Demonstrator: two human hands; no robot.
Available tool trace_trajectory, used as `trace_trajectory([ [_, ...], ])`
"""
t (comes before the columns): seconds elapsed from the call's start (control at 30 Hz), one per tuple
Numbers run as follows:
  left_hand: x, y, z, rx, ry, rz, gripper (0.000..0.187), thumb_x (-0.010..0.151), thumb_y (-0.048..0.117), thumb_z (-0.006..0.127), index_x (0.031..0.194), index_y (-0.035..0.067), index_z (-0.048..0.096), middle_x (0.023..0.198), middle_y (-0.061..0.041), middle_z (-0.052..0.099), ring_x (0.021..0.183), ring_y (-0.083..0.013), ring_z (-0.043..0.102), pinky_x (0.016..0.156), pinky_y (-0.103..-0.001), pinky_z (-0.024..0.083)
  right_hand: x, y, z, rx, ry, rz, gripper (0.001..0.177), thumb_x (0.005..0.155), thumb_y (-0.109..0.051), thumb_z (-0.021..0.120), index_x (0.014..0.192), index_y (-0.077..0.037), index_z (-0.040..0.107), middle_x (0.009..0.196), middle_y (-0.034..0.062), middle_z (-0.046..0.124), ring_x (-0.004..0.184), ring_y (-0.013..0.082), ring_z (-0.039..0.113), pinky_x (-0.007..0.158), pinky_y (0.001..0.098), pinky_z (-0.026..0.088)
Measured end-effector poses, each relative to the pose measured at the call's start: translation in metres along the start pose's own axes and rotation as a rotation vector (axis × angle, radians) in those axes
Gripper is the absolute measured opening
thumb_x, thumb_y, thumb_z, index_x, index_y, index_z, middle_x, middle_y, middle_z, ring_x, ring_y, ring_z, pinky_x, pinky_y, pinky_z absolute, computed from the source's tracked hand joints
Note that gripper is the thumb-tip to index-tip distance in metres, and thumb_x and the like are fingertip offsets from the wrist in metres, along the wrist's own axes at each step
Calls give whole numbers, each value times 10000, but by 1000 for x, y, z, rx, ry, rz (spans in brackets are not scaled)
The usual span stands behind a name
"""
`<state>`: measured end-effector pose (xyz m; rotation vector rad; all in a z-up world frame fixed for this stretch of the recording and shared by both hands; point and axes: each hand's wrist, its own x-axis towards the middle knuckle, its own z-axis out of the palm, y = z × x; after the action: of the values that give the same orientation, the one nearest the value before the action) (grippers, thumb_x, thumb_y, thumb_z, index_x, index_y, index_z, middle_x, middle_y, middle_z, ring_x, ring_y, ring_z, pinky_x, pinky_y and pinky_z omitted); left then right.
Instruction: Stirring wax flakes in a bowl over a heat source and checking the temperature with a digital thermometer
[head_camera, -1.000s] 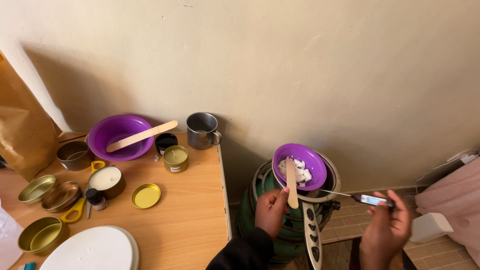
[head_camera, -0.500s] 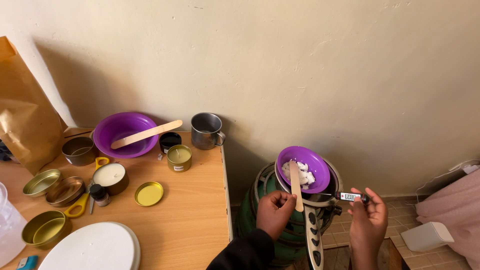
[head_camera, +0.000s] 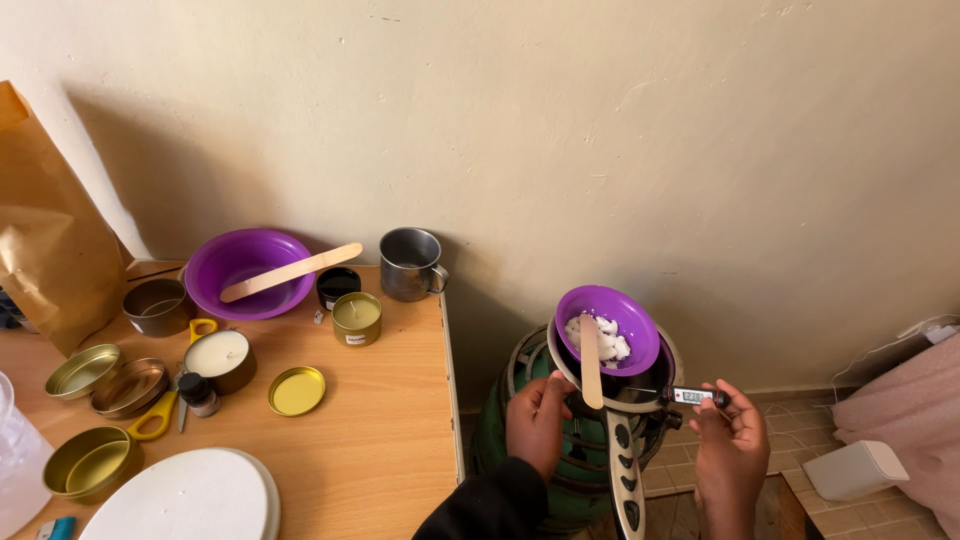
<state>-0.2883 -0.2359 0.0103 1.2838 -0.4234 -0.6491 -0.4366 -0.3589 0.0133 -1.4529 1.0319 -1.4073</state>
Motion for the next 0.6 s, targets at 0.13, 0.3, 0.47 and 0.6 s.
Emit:
trace_trajectory([
  [0.13, 0, -4, -1, -39, 53, -9, 399, 955, 360, 460, 702, 112, 645, 564, -5, 425, 541, -151, 434, 641, -334, 416, -12, -28, 6, -47, 11, 49, 331, 918, -3, 535, 1246, -39, 553, 1144, 111, 625, 987, 162, 566, 782, 292, 492],
  [0.3, 2, -4, -2, -93, 161, -27, 416, 932, 374, 455, 706, 85, 651, 557, -12, 455, 537, -153, 452, 676, -339, 453, -21, -46, 10, -106, 2, 135, 342, 902, -6, 556, 1242, -43, 544, 1152, 115, 647, 942, 198, 621, 773, 280, 554],
  [0.47, 9, -50, 10, -135, 48, -219, 342, 884, 408, 491, 872, 93, 621, 760, -45, 544, 655, -153, 497, 562, -305, 375, -19, -47, 11, -60, -23, 131, 354, 891, -61, 560, 1244, -51, 561, 1148, 96, 646, 961, 189, 600, 788, 348, 522],
  [0.6, -34, -34, 20, -376, -53, -486, 417, 835, 409, 540, 1136, 120, 541, 1024, -96, 554, 756, -221, 523, 536, -322, 439, -20, -47, 8, -61, -50, 98, 352, 883, -79, 561, 1233, -55, 581, 1096, 80, 658, 824, 160, 587, 727, 300, 501],
])
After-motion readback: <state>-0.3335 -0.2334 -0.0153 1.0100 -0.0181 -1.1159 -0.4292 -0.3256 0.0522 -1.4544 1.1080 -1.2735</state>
